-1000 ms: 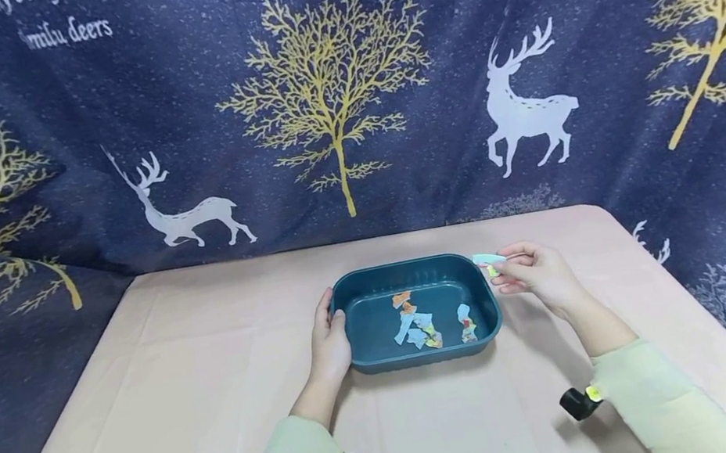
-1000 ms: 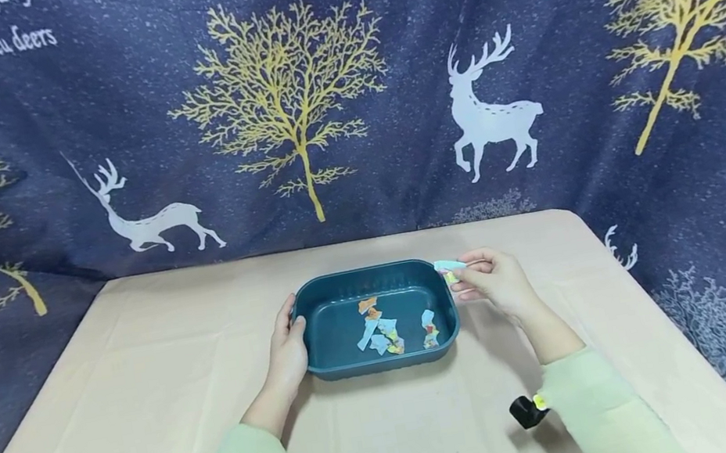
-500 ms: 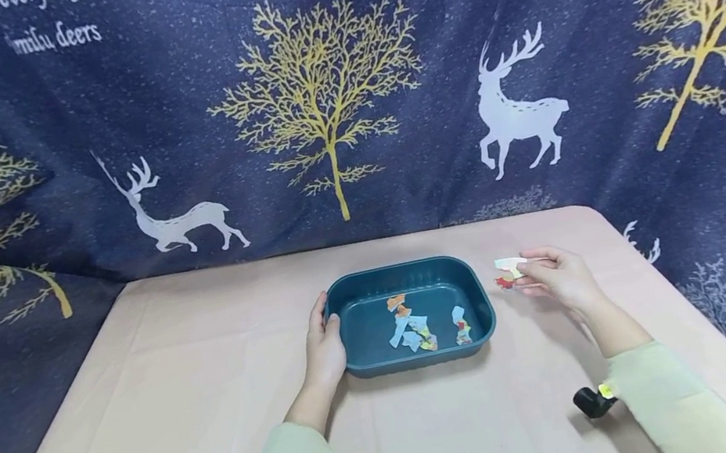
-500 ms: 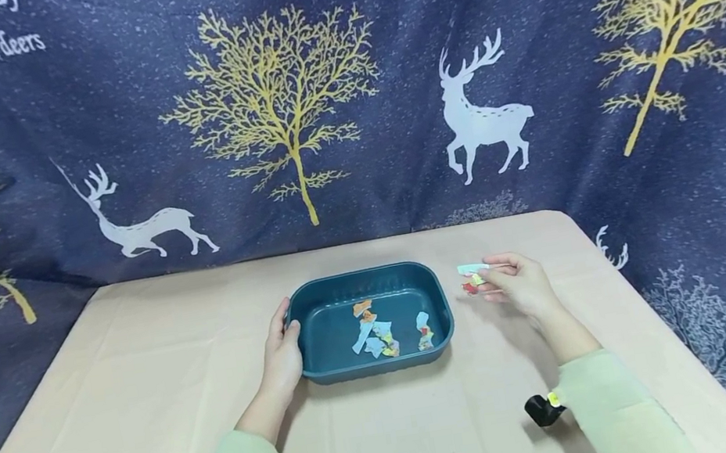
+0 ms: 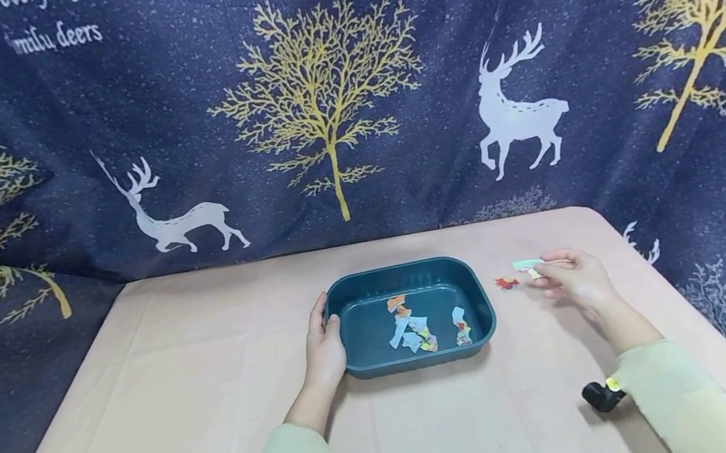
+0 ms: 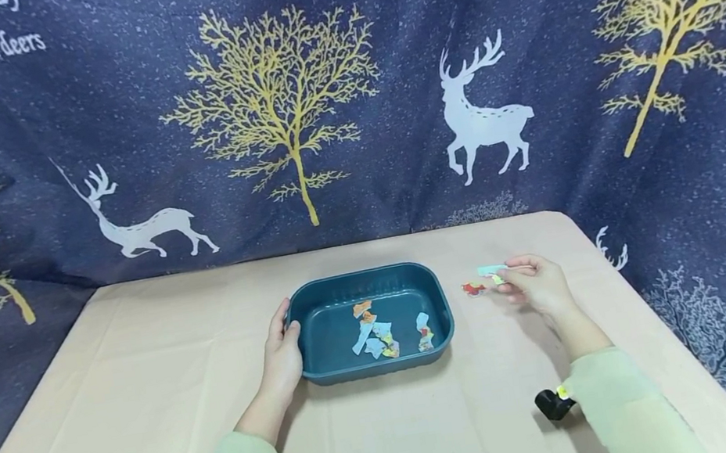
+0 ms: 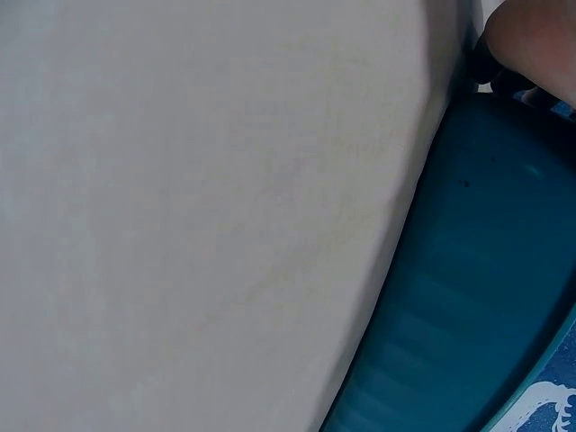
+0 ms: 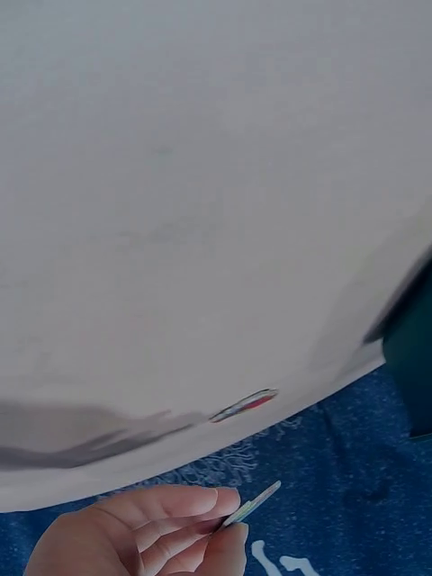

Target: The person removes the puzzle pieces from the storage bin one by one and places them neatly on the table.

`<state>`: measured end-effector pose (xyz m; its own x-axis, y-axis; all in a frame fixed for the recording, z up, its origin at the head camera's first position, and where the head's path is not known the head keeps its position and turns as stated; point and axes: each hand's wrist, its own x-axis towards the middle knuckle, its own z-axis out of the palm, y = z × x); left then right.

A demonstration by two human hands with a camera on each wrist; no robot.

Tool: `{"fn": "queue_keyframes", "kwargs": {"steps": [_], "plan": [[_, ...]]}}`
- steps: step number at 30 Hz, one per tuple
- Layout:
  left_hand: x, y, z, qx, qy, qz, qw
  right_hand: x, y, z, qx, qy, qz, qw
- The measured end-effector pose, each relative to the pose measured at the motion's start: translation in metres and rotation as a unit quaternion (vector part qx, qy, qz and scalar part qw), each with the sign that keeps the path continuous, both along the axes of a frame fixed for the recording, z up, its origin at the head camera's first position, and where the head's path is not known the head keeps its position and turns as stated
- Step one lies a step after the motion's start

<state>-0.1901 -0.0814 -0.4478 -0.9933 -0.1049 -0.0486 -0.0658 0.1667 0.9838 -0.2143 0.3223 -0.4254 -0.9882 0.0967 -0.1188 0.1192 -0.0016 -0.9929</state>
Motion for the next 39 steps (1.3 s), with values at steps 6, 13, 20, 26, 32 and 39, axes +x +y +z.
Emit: {"fn": "queue_keyframes", "kwargs": {"steps": [6, 13, 20, 26, 32, 39], "plan": [[0.001, 0.001, 0.001, 0.002, -0.003, -0.001, 1.0, -0.002, 0.008, -0.004, 0.019, 0.002, -0.005, 0.9998], [0.001, 0.001, 0.001, 0.003, 0.001, 0.0, 1.0, -0.006, 0.012, -0.006, 0.092, -0.005, -0.014, 0.9957], [0.001, 0.001, 0.002, 0.002, 0.0, 0.001, 1.0, -0.012, 0.013, -0.012, 0.156, -0.03, -0.018, 0.9871], [0.001, 0.001, 0.001, 0.002, 0.003, 0.002, 1.0, -0.015, 0.012, -0.013, 0.184, -0.04, -0.013, 0.9821], [0.001, 0.001, 0.001, -0.002, 0.003, 0.001, 1.0, -0.017, 0.012, -0.014, 0.203, -0.046, -0.007, 0.9781], [0.0, 0.001, 0.0, -0.005, 0.0, 0.004, 1.0, -0.019, 0.012, -0.017, 0.218, -0.043, -0.003, 0.9751]]}}
